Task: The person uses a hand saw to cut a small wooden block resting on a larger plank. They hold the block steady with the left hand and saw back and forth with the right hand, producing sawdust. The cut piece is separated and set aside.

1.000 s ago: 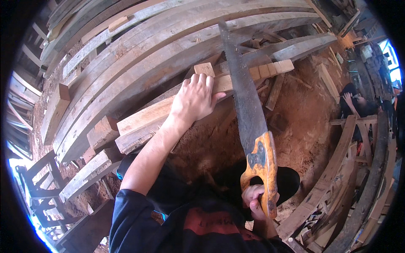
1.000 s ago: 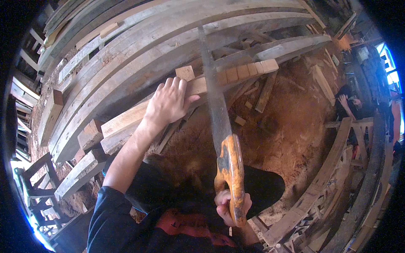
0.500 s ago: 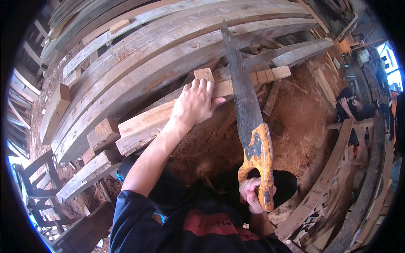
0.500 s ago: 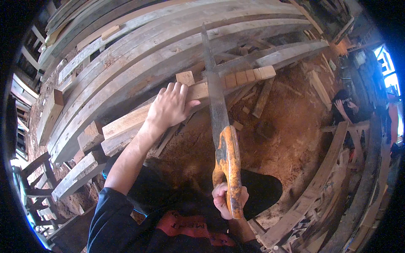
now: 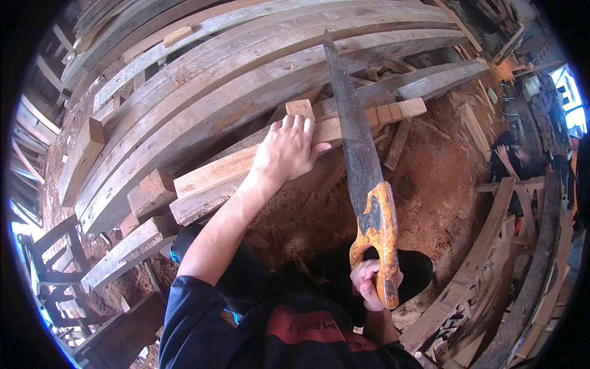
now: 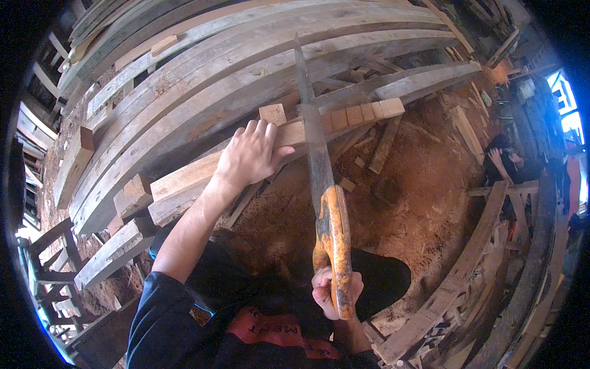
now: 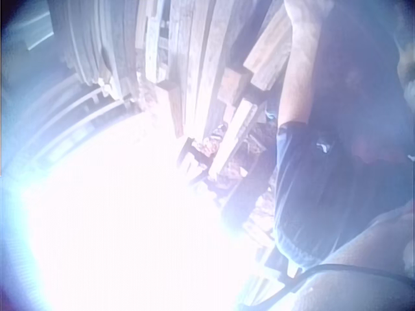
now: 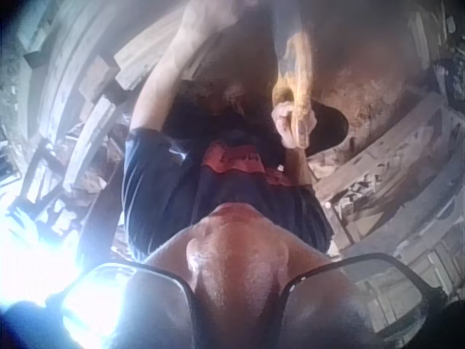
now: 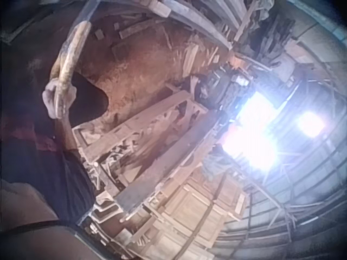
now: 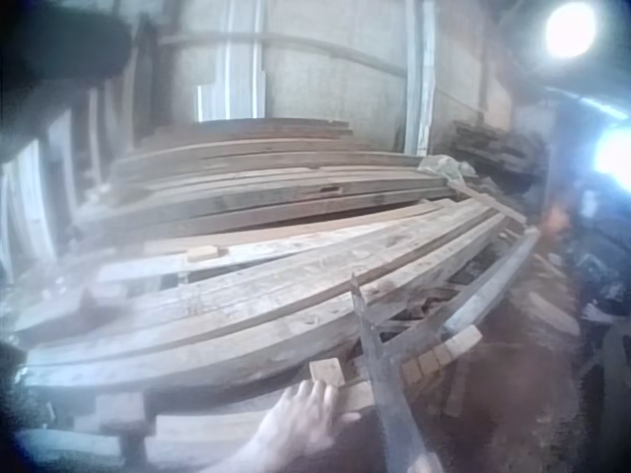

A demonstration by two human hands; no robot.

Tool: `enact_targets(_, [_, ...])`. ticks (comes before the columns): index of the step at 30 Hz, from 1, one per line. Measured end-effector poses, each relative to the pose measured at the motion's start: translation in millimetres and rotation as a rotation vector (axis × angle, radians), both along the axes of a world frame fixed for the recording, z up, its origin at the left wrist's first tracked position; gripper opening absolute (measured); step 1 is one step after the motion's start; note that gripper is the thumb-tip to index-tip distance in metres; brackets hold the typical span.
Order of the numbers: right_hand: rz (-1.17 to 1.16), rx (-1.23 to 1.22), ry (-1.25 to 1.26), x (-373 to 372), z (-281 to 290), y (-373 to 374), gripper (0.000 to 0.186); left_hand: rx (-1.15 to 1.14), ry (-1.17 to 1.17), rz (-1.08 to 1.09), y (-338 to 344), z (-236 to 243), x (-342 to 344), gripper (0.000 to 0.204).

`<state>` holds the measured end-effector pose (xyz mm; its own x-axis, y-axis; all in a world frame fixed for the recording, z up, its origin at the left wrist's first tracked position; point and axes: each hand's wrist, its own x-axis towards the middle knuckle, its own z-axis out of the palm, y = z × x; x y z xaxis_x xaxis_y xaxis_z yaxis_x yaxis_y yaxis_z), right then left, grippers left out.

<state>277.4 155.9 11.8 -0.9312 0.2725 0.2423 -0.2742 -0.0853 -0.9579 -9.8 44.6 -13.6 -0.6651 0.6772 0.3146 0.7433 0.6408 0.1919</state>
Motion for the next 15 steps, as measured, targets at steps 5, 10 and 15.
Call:
enact_targets(5, [0.009,0.021,-0.041,3.7,-2.5,2.8,0.025,-0.015,-0.014,0.003,-0.7,1.3,-0.1,0.058])
enact_targets(10, [-0.044,-0.04,-0.037,3.0,-5.2,1.3,0.025,0.0,-0.018,0.007,0.2,1.3,0.2,0.058])
enact_targets(15, [-0.041,-0.04,-0.042,4.0,-7.9,3.3,0.026,0.001,-0.019,0.008,-0.2,2.4,0.5,0.057])
